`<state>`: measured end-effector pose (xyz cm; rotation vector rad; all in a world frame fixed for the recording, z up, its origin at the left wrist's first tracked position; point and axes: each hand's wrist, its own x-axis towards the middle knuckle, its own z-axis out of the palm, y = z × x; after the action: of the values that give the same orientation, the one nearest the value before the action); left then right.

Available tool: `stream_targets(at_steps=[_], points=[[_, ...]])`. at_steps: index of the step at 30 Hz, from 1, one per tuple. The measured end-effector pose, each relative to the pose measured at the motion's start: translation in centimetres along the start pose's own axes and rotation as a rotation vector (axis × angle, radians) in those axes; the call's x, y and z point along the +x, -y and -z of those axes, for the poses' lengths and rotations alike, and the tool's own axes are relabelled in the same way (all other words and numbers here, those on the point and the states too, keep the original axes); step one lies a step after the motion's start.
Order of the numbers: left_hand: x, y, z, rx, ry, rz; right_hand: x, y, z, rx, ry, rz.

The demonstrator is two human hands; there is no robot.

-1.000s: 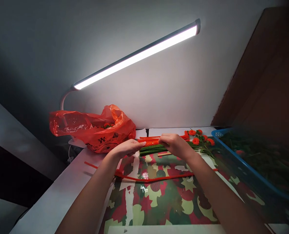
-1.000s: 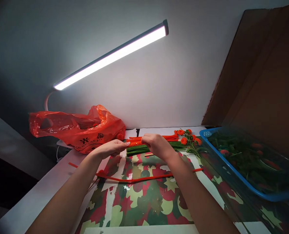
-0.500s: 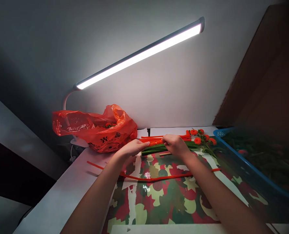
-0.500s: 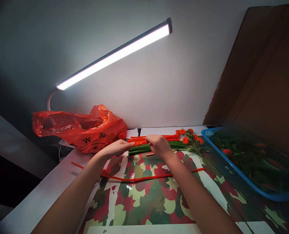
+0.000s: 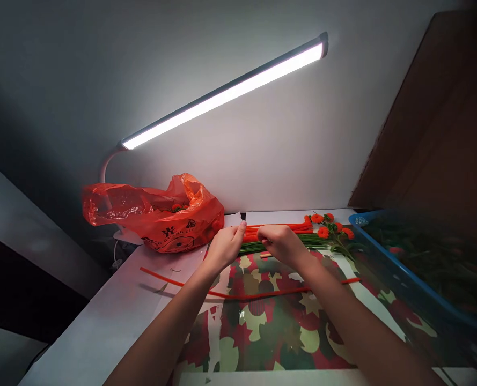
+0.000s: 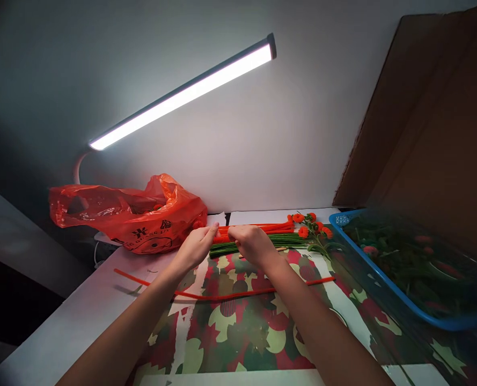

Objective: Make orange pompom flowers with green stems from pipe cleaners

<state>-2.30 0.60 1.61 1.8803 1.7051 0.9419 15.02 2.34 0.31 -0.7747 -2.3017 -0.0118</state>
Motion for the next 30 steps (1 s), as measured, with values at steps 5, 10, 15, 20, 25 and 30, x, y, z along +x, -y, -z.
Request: stream_targets(at_steps=[5,10,15,20,25,30], points=[[-0.6,-0.3,-1.2,-0.034,0.022,-0.036,0.3,1.4,-0.1,-0.003,0.021,0.037],[-0.8,-0.4,-2.2,-0.105,0.072,-0.096,0.3,1.5,0.7,0.053,0.044,-0.002],[-0.5,-0.4,-1.9,-0.110,0.138,-0.158,0.2,0.2,1.7,0.245,0.054,-0.125],[-0.5,-0.4,-1.4,-0.028,0.167,-0.216,0.2,-0.6,2.2,0.267,0.056,-0.209],[-0.4,-0.2,-0.8,0.091,0.131,-0.220,0.2,-1.0,2.7,0.340,0.114,-0.251],[-0.4,-0.6,0.5,0.280,0.054,-0.249,-0.3,-2.4,4.6,0.521,0.262,-0.487]])
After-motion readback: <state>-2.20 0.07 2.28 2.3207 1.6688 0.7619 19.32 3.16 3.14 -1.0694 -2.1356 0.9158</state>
